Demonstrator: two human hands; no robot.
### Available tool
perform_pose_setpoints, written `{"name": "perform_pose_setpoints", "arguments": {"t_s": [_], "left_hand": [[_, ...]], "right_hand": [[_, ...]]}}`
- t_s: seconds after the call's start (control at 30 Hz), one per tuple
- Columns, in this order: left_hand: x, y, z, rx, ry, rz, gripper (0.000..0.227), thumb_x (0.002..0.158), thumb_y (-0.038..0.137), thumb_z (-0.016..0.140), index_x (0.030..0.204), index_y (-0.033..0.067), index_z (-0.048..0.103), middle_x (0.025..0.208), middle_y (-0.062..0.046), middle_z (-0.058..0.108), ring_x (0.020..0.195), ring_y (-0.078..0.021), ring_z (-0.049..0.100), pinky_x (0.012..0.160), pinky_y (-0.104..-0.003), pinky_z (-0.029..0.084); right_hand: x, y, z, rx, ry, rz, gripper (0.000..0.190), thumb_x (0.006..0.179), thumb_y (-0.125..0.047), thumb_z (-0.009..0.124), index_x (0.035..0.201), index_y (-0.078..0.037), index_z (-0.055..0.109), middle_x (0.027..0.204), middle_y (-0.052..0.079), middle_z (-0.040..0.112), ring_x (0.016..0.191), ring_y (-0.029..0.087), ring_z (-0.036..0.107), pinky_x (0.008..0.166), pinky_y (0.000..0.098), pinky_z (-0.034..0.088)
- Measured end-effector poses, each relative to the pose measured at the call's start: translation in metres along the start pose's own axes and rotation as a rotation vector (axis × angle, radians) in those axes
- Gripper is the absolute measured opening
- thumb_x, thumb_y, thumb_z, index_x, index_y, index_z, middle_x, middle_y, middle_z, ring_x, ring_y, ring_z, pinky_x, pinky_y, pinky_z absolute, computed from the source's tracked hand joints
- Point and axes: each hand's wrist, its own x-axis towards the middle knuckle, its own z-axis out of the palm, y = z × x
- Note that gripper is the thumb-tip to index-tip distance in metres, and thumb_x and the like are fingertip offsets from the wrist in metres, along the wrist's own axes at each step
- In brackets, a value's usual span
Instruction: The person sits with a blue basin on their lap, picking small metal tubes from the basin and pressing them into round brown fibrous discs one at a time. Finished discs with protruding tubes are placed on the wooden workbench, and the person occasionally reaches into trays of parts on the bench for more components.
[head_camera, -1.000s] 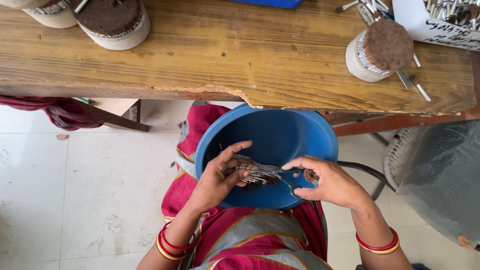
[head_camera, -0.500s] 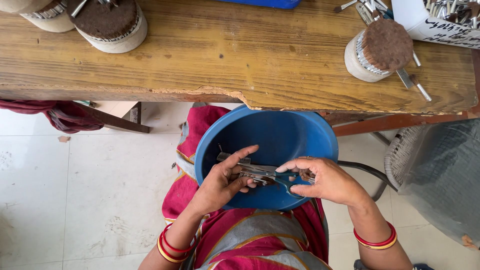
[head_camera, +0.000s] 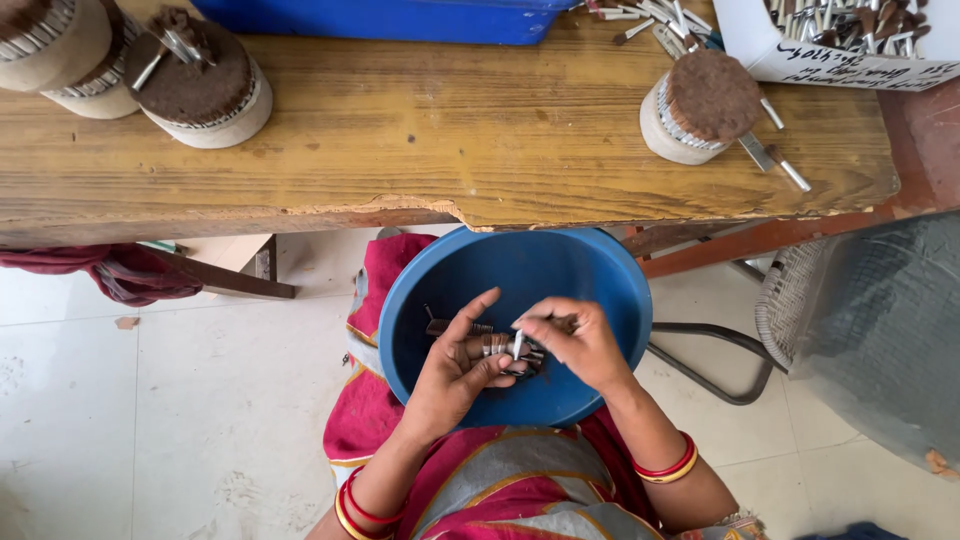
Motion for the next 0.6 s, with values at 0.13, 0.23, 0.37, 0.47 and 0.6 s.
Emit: {"name": "perform_pose_setpoints", "arguments": {"t_s": [0.13, 0.23, 0.37, 0.47, 0.6], "left_hand": [[-0.006, -0.002, -0.001, -0.056, -0.004, 0.019, 0.075, 0.098, -0.003, 0.059, 0.162, 0.0160, 0.025, 0.114, -0.014, 0.072, 0.101, -0.0177, 0.073, 0.084, -0.029, 0.062], [-0.003, 0.002, -0.004, -0.049, -0.031, 0.034, 0.075, 0.098, -0.002, 0.059, 0.162, 0.0160, 0.024, 0.115, -0.014, 0.072, 0.101, -0.0183, 0.073, 0.084, -0.029, 0.062], [-0.007, 0.005, -0.006, -0.069, -0.044, 0.038, 0.076, 0.098, -0.001, 0.059, 0.162, 0.0170, 0.022, 0.115, -0.014, 0.072, 0.101, -0.0190, 0.074, 0.083, -0.029, 0.063], [-0.009, 0.007, -0.010, -0.068, -0.057, 0.049, 0.077, 0.097, 0.000, 0.060, 0.162, 0.0175, 0.022, 0.113, -0.014, 0.073, 0.100, -0.0192, 0.074, 0.080, -0.028, 0.063], [-0.008, -0.002, -0.022, -0.079, -0.084, 0.096, 0.078, 0.096, 0.001, 0.062, 0.161, 0.0188, 0.022, 0.109, -0.014, 0.076, 0.096, -0.0198, 0.076, 0.077, -0.028, 0.063]], "right_hand": [[0.006, 0.009, 0.007, 0.427, -0.034, 0.002, 0.015, 0.097, -0.019, 0.071, 0.094, -0.005, 0.075, 0.071, -0.002, 0.065, 0.059, 0.004, 0.055, 0.050, 0.0188, 0.040], [0.010, 0.027, 0.003, 0.406, -0.072, -0.053, 0.015, 0.101, -0.018, 0.072, 0.098, -0.004, 0.074, 0.075, -0.003, 0.066, 0.065, 0.002, 0.056, 0.055, 0.0189, 0.043], [0.016, 0.006, 0.008, 0.388, -0.105, 0.019, 0.016, 0.101, -0.017, 0.071, 0.106, -0.003, 0.074, 0.071, -0.004, 0.063, 0.060, 0.001, 0.050, 0.053, 0.0189, 0.038], [0.020, 0.006, 0.015, 0.250, -0.165, 0.002, 0.016, 0.096, -0.014, 0.074, 0.105, -0.001, 0.077, 0.074, -0.003, 0.065, 0.062, 0.001, 0.050, 0.054, 0.0198, 0.038], [0.027, -0.028, 0.023, 0.255, -0.094, -0.011, 0.017, 0.098, -0.020, 0.070, 0.095, -0.004, 0.076, 0.072, -0.004, 0.063, 0.058, 0.001, 0.050, 0.050, 0.0192, 0.037]]}}
